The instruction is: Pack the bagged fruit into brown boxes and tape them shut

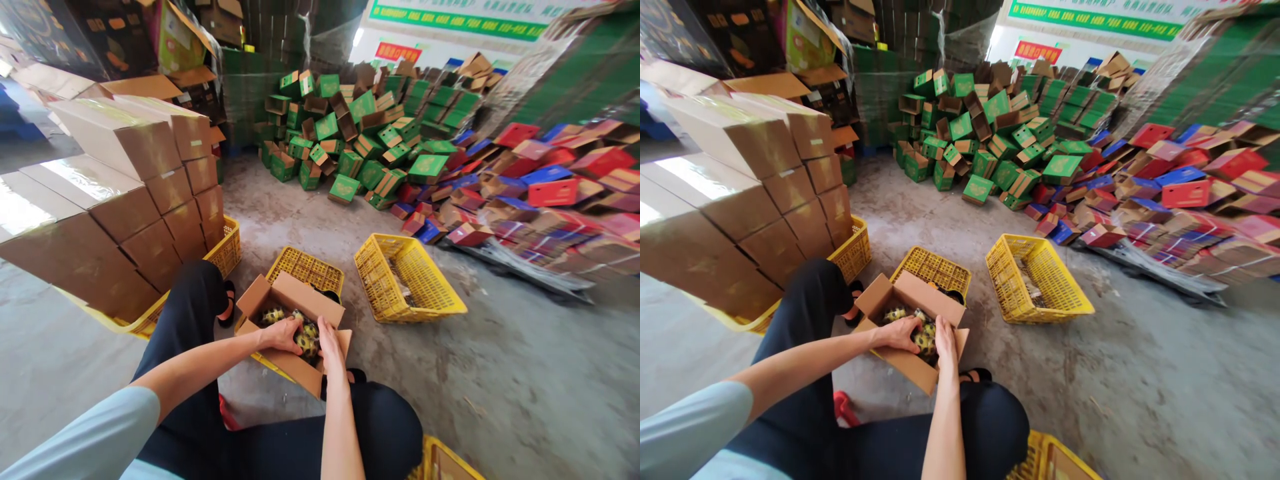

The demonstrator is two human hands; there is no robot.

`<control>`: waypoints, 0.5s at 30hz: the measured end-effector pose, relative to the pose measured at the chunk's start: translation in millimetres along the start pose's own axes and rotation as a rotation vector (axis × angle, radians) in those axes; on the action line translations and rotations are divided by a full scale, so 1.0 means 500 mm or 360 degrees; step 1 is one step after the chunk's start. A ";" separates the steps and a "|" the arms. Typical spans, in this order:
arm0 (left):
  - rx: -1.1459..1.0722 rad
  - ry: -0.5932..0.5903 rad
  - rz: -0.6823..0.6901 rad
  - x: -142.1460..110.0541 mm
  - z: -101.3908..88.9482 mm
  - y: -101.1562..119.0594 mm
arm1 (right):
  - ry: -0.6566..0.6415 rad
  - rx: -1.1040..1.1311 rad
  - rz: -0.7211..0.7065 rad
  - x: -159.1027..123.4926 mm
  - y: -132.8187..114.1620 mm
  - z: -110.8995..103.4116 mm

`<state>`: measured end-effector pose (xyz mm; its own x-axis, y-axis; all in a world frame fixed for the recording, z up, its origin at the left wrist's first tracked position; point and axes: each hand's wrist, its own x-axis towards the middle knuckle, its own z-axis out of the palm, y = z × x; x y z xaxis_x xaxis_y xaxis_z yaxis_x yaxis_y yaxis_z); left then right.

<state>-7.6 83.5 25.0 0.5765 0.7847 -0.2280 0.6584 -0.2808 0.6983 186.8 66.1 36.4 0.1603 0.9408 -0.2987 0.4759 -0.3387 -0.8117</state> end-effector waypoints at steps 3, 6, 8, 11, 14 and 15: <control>-0.0143 0.0046 0.0011 -0.001 -0.007 -0.008 | -0.0063 0.0187 0.0219 -0.006 -0.009 -0.011; -0.0312 0.0158 0.0064 -0.002 -0.022 -0.017 | -0.0151 0.0346 0.0319 -0.012 -0.022 -0.018; -0.0353 0.0112 0.0096 -0.003 -0.031 -0.023 | -0.0250 0.0528 0.0389 -0.015 -0.032 -0.014; -0.0294 -0.0078 0.0093 -0.006 -0.036 -0.026 | -0.0379 0.0830 0.0472 -0.020 -0.044 0.000; -0.0189 -0.0102 0.0021 -0.006 -0.033 -0.022 | -0.0399 0.0823 0.0438 -0.023 -0.049 0.007; -0.0152 -0.0085 0.0008 -0.005 -0.032 -0.020 | -0.0402 0.0775 0.0410 -0.023 -0.048 0.006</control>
<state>-23.4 93.2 29.8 0.6062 0.7522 -0.2581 0.6077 -0.2288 0.7605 170.8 63.4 57.8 -0.0210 0.8159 -0.5778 -0.0112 -0.5781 -0.8159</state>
